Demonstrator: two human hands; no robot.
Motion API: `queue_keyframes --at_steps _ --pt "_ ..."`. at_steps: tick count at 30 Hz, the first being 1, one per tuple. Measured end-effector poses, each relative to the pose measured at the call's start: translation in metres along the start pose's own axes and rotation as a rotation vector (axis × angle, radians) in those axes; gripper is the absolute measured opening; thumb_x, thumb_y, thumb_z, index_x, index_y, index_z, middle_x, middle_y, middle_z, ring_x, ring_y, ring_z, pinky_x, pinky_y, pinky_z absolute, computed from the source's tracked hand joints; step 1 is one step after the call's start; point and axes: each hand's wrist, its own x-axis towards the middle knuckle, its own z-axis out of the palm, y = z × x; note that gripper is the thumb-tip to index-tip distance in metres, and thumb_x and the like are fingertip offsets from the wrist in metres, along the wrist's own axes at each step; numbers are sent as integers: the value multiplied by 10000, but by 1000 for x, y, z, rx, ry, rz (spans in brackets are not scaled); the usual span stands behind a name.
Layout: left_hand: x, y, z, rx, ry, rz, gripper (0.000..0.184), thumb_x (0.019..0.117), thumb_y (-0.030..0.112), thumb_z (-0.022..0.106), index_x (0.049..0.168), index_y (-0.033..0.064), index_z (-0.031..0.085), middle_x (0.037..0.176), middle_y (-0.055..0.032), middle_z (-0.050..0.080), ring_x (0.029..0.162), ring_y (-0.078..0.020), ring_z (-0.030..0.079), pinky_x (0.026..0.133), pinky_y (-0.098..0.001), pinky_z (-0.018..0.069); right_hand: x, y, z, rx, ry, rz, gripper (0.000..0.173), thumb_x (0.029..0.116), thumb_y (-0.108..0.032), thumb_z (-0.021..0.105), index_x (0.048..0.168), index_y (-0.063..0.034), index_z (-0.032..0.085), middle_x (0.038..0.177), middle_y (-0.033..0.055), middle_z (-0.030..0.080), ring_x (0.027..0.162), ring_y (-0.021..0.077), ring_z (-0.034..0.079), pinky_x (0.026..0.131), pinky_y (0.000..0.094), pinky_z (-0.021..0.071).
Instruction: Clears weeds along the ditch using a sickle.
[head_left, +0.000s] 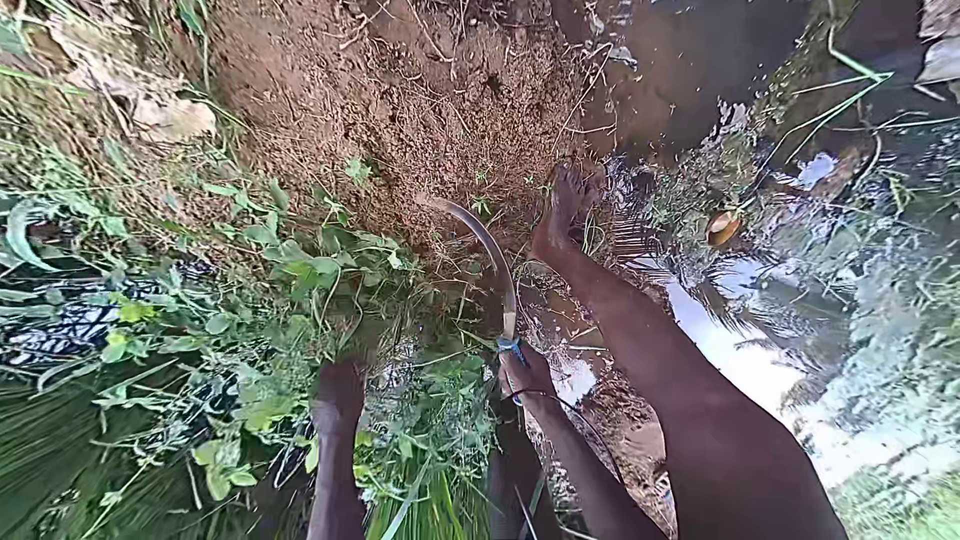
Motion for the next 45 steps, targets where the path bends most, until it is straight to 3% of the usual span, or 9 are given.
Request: queue_keyframes --at_steps 6,11,15,20,25,29,33,38,45 --pt "27 109 -41 -241 199 159 514 1081 332 482 1434 -41 502 1246 -343 619 1182 -498 601 1016 -661 427 9 -23 -5 209 49 -61 311 1042 -239 466 1166 28 567 642 -1 573 497 72 558 485 227 511" --pt "100 205 -75 -141 196 210 853 933 583 650 1530 48 359 1292 -353 586 1198 -563 564 948 -761 414 12 -31 -1 217 -13 -108 253 1022 -227 494 1067 5 584 633 -20 570 488 58 550 480 216 506" --pt "130 239 -81 13 138 193 809 925 620 625 1454 31 458 1293 -350 592 1233 -554 549 967 -770 385 20 -40 1 194 -31 -132 273 1008 -223 530 1118 18 594 638 -33 581 497 54 560 483 214 510" --pt "139 239 -84 167 171 270 561 1039 490 462 1323 21 582 1211 -353 633 1161 -567 593 905 -780 406 47 -62 7 146 -109 -246 309 1005 -284 553 1095 9 598 649 -27 586 506 56 567 493 223 521" --pt "140 225 -89 48 194 256 564 1059 454 414 1328 -19 564 1242 -378 603 1210 -582 554 941 -785 386 86 -86 24 -44 -202 -217 412 1013 -405 571 1192 -41 642 656 11 594 504 75 560 503 239 515" --pt "138 197 -88 -19 190 196 519 1060 382 432 1371 -21 534 1298 -376 573 1235 -574 540 960 -781 383 95 -44 30 -102 -241 -161 394 1029 -380 542 1143 -15 642 615 5 563 473 87 539 481 263 504" --pt "123 136 -62 -6 98 108 483 1050 330 494 1401 -1 530 1251 -386 589 1191 -591 553 934 -791 393 38 23 10 -152 -246 -36 395 1023 -377 532 1157 -24 645 629 -5 548 481 92 509 490 288 478" --pt "63 85 -32 -9 -3 39 496 1082 341 465 1422 -14 530 1238 -367 614 1188 -548 580 980 -729 411 22 15 14 71 -154 -18 336 1020 -319 524 1115 -8 609 618 -25 564 480 70 541 477 243 494" --pt "44 143 -21 -148 99 278 426 1055 333 526 1223 -46 627 1200 -333 626 1125 -517 610 931 -711 445 -2 -16 9 271 253 27 260 1037 -204 468 1091 31 568 605 -21 566 468 67 559 459 232 514"
